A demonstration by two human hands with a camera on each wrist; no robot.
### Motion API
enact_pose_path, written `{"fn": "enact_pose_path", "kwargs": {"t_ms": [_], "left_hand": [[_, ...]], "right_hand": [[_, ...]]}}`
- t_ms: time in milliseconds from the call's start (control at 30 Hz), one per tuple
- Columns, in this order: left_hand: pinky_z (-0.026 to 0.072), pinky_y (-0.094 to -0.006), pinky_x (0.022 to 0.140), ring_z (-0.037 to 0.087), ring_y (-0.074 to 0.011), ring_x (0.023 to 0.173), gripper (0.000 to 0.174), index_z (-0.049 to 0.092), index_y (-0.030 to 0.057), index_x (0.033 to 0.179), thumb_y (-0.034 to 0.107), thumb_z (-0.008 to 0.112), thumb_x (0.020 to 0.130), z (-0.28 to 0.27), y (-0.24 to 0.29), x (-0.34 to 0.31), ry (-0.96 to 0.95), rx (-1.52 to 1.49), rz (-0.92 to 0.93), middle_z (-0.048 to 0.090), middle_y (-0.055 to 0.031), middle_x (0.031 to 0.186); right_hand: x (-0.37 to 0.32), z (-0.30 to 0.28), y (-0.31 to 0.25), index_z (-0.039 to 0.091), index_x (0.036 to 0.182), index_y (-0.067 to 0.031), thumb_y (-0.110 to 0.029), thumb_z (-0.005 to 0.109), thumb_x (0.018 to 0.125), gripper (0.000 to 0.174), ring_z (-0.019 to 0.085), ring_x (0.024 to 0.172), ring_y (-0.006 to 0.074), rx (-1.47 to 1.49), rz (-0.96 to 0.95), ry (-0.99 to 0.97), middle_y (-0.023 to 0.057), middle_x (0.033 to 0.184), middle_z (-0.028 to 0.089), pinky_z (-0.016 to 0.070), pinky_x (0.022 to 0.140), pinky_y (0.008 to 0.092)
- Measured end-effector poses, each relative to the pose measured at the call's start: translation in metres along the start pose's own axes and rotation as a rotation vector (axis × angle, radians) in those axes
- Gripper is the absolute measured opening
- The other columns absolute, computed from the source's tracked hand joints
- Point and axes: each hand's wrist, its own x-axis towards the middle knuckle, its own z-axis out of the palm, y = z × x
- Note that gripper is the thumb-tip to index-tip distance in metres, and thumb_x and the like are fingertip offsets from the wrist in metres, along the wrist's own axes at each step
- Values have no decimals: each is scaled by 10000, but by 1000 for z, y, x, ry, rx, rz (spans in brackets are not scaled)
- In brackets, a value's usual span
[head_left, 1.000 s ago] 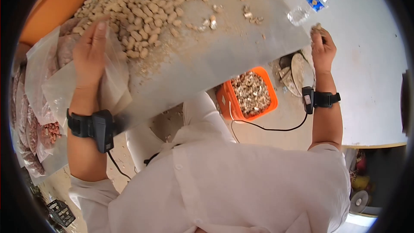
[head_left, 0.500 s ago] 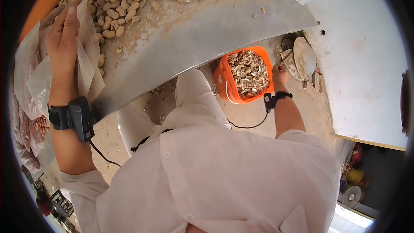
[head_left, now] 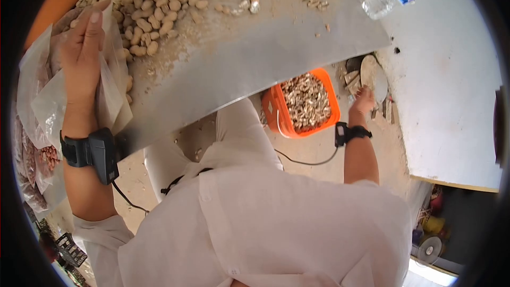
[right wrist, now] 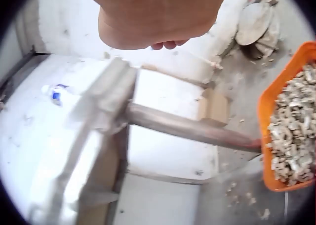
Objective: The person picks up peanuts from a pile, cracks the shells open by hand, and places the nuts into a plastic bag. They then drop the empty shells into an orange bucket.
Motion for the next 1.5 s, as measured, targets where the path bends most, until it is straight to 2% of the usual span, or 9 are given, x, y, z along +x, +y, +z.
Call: {"fn": "enact_pose_path", "kwargs": {"t_ms": [100,233,467,600,700,900,1000,1300,1500], "left_hand": [[251,-160,506,297,-11,544,309,608,49,1122,263,492,931,3,6,-2,4,-32,-57,322,91,589],[349,-165,606,389,-30,619,317,613,42,1105,277,499,925,1,13,-3,-1,-21,-79,466,63,674],[286,-164,542,320,-20,584,295,598,48,1122,239,463,941,1,6,-3,49,38,6,399,73,646],[427,-251,832,573,-138,916,314,604,13,1075,265,499,921,-3,18,-2,11,-20,-40,643,-99,986],[431,-255,833,581,-152,913,312,602,4,1066,259,498,920,-4,19,-1,9,-5,10,642,-110,982],[386,-254,887,532,-130,983,314,589,0,1081,249,461,939,-7,14,0,-30,-47,24,621,-82,1023],[452,-265,791,596,-159,872,317,600,1,1061,267,509,915,-5,12,1,35,-51,81,648,-115,939],[411,-268,864,558,-160,947,323,585,-15,1080,248,464,937,-8,14,0,-31,-24,38,625,-116,1003],[469,-278,685,610,-203,729,336,609,12,1035,308,514,905,-4,9,0,98,-32,137,639,-138,811]], "right_hand": [[-11,21,-109,589,887,-8,-108,558,836,116,470,611,73,32,-289,-92,3,713,548,390,561,202],[-39,76,-216,557,1057,2,-90,615,789,290,522,706,107,-222,-508,-650,49,861,571,436,626,226],[-32,181,-253,419,1299,-50,-116,699,688,675,541,789,162,-966,-906,-1040,123,1090,529,461,708,266],[-37,217,-268,421,1299,-49,-157,723,673,703,556,736,158,-900,-481,-1228,107,1059,531,480,629,263],[-32,239,-263,444,1277,-37,-168,708,693,654,556,703,153,-758,-434,-1338,92,1037,531,484,609,266],[-27,273,-270,495,1224,-29,-283,646,769,543,566,714,147,-847,-423,-1202,83,1027,533,485,611,282],[-44,281,-281,504,1200,-9,-408,620,778,592,569,932,225,-929,-296,-1231,169,1116,545,490,735,320],[-136,263,-285,447,1259,-42,-662,504,746,807,492,1084,375,-1183,-953,-1245,216,1184,486,410,908,387],[-169,255,-286,378,1315,-70,-691,470,747,846,480,1077,383,-1287,-1114,-1176,197,1195,455,416,903,413]]}}
